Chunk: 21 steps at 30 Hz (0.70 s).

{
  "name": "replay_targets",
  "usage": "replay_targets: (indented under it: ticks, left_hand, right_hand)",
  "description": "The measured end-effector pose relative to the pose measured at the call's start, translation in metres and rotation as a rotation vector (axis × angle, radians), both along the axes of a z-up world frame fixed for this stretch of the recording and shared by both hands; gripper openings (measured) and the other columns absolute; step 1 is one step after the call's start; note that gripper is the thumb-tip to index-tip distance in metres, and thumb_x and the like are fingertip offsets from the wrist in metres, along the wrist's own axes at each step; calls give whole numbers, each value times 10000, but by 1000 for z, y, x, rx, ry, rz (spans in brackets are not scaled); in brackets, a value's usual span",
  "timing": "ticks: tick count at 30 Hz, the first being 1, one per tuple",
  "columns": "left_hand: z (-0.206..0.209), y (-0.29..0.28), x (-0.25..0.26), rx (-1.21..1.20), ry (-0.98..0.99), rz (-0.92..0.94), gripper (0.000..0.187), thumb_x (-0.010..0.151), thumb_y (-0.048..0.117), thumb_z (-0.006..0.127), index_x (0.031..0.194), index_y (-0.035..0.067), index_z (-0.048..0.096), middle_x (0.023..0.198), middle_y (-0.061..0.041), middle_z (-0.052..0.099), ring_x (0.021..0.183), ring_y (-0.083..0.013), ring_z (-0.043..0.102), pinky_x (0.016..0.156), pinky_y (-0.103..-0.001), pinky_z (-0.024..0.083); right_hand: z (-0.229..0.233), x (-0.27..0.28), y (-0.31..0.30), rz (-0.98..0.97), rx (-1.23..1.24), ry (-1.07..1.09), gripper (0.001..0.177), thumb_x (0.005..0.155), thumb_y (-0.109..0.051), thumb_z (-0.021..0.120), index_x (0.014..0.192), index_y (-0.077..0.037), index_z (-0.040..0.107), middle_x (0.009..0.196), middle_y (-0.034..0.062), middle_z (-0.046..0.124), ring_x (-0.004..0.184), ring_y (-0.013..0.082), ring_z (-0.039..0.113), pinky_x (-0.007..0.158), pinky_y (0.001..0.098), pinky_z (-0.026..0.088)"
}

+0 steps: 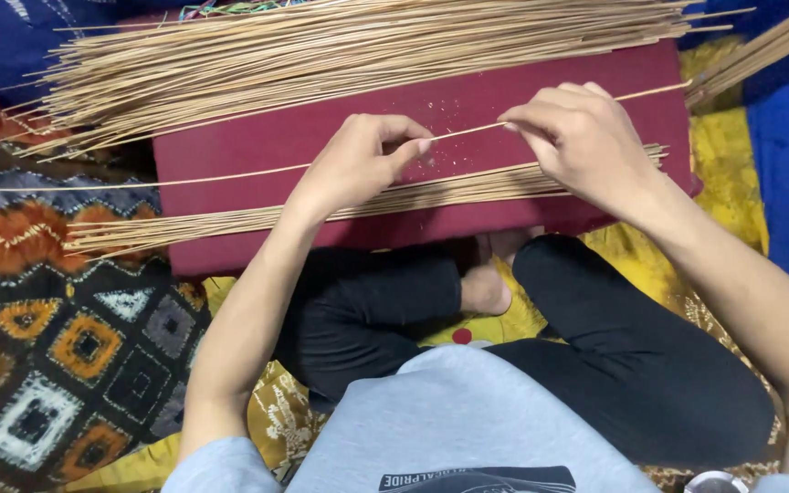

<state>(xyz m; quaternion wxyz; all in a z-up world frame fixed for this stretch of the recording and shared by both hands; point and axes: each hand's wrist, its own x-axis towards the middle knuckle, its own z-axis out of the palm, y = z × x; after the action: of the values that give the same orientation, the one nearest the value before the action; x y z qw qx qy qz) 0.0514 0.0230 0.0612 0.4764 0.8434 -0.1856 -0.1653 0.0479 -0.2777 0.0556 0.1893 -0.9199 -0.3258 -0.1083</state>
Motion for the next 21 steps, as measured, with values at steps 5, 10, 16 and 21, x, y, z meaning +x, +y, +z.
replay_targets:
  ticks: [5, 10, 16, 21]
  left_hand:
    - [10, 11, -2, -64, 119, -28, 205, 958, 137, 602, 1052, 106, 781, 881, -67, 791, 618, -141, 693, 677, -295, 530]
    - [8, 17, -5, -64, 125, 6, 190, 921, 134, 641, 1040, 123, 788, 834, -28, 782, 598, -124, 650, 683, -277, 510]
    - [8, 16, -3, 57, 12, -25, 165, 923, 206, 652, 993, 223, 800, 754, 51, 761, 639, -134, 644, 687, -272, 489]
    - [-2, 13, -2, 134, -68, -53, 193, 935, 219, 627, 1014, 208, 803, 713, 44, 746, 600, -185, 655, 675, -348, 508]
  right_hand:
    - [-12, -12, -3, -16, 25, -141, 27, 1077, -159, 784, 1084, -140, 802, 962, 31, 728, 881, 281, 674, 793, 371, 481]
    - [-13, -19, 9, -7, 153, -18, 77, 1021, -40, 802, 1061, -105, 809, 983, 61, 750, 863, 310, 678, 801, 375, 500]
    - [5, -29, 16, -30, 281, 224, 138, 993, 10, 766, 1092, -78, 804, 957, 120, 738, 788, 316, 666, 745, 388, 497]
    - [3, -27, 22, -53, 304, 409, 156, 1020, -18, 678, 1107, -84, 789, 952, 111, 737, 760, 273, 644, 765, 386, 501]
